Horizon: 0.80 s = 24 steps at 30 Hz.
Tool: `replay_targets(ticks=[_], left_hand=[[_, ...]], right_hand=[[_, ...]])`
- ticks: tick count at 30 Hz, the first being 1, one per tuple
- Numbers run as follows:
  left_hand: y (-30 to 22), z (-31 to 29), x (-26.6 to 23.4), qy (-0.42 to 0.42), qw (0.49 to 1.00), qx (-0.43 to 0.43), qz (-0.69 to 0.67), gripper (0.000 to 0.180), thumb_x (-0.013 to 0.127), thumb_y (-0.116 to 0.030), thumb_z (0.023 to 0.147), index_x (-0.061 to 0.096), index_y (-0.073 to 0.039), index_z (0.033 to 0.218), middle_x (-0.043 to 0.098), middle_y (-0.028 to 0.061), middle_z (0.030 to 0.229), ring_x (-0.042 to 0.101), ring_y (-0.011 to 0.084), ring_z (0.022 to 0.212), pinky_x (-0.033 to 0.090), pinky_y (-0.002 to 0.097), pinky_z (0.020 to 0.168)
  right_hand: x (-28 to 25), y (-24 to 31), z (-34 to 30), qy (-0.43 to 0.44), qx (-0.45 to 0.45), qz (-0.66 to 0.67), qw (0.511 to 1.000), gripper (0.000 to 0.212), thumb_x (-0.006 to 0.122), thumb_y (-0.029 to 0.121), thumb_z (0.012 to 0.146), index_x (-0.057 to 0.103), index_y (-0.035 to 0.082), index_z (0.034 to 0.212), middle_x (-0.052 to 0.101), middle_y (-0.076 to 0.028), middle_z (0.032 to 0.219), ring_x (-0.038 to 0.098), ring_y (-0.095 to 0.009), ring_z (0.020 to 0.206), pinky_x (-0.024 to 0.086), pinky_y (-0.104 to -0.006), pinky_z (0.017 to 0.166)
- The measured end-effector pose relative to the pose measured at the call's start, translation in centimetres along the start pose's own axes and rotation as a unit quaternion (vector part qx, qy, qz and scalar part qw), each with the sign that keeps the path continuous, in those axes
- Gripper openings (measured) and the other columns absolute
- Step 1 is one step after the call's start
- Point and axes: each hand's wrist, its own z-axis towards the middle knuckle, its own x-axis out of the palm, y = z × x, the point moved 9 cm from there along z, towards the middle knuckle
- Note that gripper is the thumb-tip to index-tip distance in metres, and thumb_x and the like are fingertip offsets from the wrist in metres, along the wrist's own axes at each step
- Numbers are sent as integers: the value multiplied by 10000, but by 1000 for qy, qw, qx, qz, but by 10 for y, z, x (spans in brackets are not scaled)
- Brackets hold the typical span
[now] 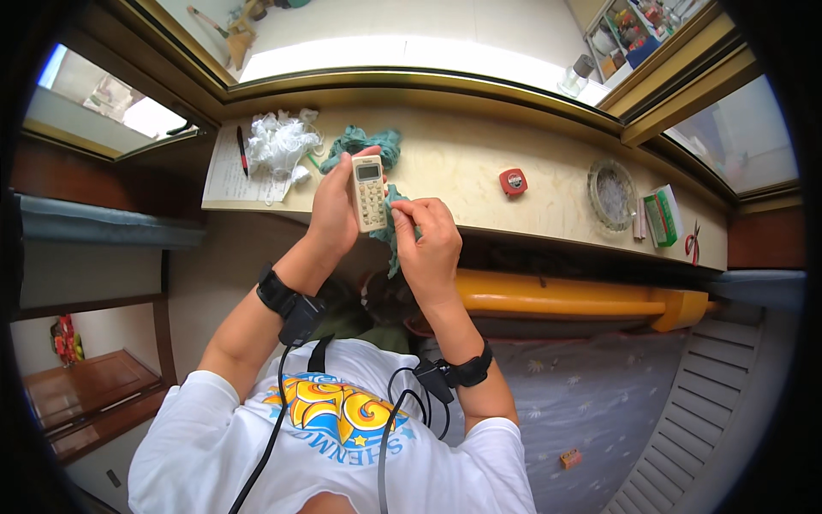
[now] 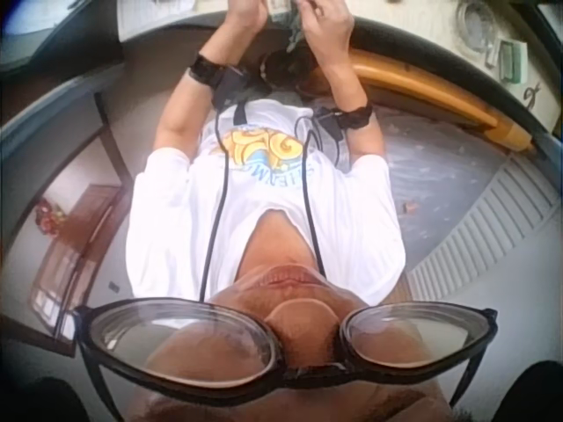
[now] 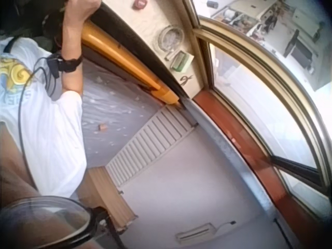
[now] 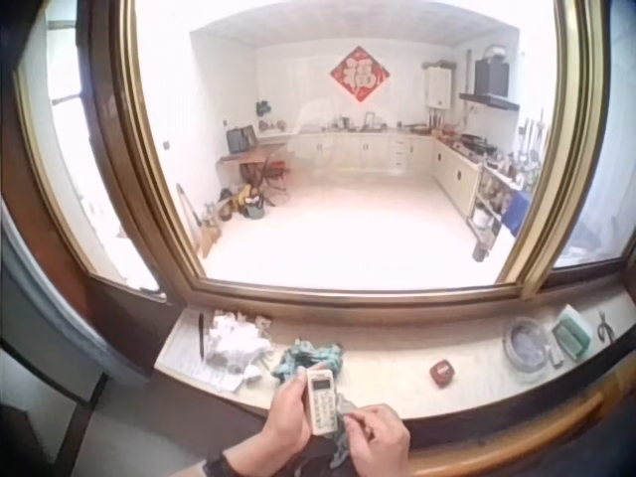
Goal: Cleaning a calculator and a window/door frame using a cleaning cloth.
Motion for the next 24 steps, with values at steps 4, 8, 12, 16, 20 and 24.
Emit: replay_targets(ticks=[4, 8, 12, 16, 20, 24], left_hand=[[-3, -5, 4, -1, 1000, 27, 12, 429, 352, -339, 1019, 535, -3, 1213, 596, 64, 898, 569, 126, 783, 486, 272, 732], [0, -8, 8, 16, 999, 34, 33, 437, 350, -336, 1019, 522, 5, 1234, 579, 43, 933, 548, 111, 828, 465, 259, 758], [-4, -7, 10, 18, 997, 48, 50, 439, 350, -335, 1020, 522, 6, 1236, 576, 45, 932, 549, 115, 827, 465, 257, 758], [-3, -8, 11, 12, 997, 54, 54, 437, 348, -333, 1020, 525, 6, 1232, 569, 40, 944, 541, 108, 838, 460, 253, 763], [-7, -7, 11, 9, 995, 73, 66, 435, 346, -334, 1020, 525, 2, 1232, 561, 30, 945, 527, 96, 845, 453, 248, 758], [-10, -9, 10, 4, 995, 76, 69, 439, 345, -335, 1020, 521, 3, 1238, 562, 34, 978, 532, 107, 866, 447, 249, 786]], right_hand=[[2, 2, 5, 2, 12, 14, 1000, 87, 665, 35, 799, 681, 16, 883, 605, -95, 801, 592, -210, 679, 479, -302, 624], [9, 5, 7, 6, -14, 4, 1000, 93, 665, 39, 789, 682, 22, 878, 606, -101, 804, 595, -240, 713, 482, -326, 645], [11, 14, 3, 22, -56, -64, 996, 90, 665, 44, 776, 684, 32, 862, 609, -102, 803, 595, -279, 753, 481, -350, 667], [12, 14, 2, 18, -80, -60, 995, 116, 676, 19, 780, 692, 6, 895, 616, -99, 798, 605, -199, 702, 476, -284, 639], [11, 5, 6, 6, -38, -25, 999, 109, 673, 16, 781, 697, 7, 887, 621, -95, 787, 605, -189, 693, 477, -279, 637], [15, -2, -5, 30, 17, 16, 999, 107, 667, 20, 797, 703, 5, 897, 631, -87, 789, 603, -158, 694, 477, -262, 640]])
